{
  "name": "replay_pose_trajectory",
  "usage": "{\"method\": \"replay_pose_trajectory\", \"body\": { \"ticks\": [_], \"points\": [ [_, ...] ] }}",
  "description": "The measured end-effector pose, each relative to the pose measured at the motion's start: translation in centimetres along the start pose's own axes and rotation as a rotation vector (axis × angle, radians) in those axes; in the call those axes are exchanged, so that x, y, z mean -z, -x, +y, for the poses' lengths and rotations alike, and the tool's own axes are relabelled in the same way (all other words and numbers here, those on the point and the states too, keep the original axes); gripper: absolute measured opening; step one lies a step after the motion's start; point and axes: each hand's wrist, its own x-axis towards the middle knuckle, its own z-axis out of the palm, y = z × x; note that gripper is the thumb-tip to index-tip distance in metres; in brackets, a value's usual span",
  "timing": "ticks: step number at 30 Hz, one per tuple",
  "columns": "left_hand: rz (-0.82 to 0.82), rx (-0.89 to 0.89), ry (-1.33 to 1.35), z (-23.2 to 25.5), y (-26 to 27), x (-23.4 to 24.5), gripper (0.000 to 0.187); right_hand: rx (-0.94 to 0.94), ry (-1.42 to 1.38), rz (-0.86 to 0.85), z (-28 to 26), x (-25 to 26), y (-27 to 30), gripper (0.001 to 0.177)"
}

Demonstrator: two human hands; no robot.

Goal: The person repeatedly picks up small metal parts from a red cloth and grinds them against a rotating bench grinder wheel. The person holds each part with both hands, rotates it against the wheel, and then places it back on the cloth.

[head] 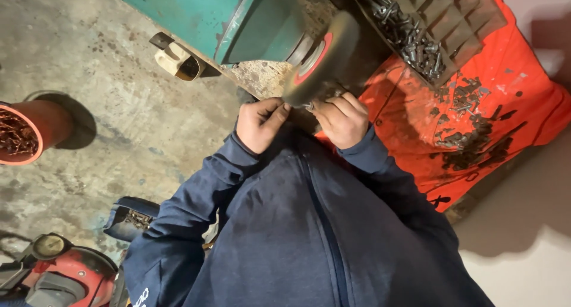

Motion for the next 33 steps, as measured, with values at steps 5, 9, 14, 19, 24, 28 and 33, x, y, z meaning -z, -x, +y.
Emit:
{"method": "replay_pose_trajectory", "body": {
  "ticks": [5, 9, 14, 19, 24, 28, 33],
  "points": [
    [-0.021, 0.037, 0.021, 0.8, -0.3, -0.2, 0.025, 0.066, 0.075, 0.002, 0.4, 0.2, 0.3, 0.018],
    [-0.005, 0.051, 0.014, -0.3, -0.1, -0.3, 0.026, 0.194, 0.167, -0.009, 0.6, 0.5, -0.4, 0.016],
    [0.051, 0.016, 0.038, -0.6, 0.0, 0.3, 0.019, 0.225, 0.138, -0.008, 0.4, -0.1, -1.3, 0.013],
    [0.060, 0.021, 0.091, -0.5, 0.1, 1.0, 0.019, 0.201, 0.120, -0.020, 0.2, -0.8, -1.5, 0.012],
    [0.070, 0.040, 0.084, -0.4, 0.1, 1.7, 0.019, 0.151, 0.074, 0.015, -1.4, -0.7, -3.4, 0.017],
    [0.083, 0.028, 0.070, -0.4, 0.2, 1.7, 0.018, 0.101, 0.037, 0.026, -1.2, -1.4, -2.7, 0.017],
    [0.116, -0.078, -0.043, -0.1, 0.6, 1.0, 0.018, -0.156, -0.196, -0.042, -1.4, -2.0, -1.2, 0.013]
  ]
}}
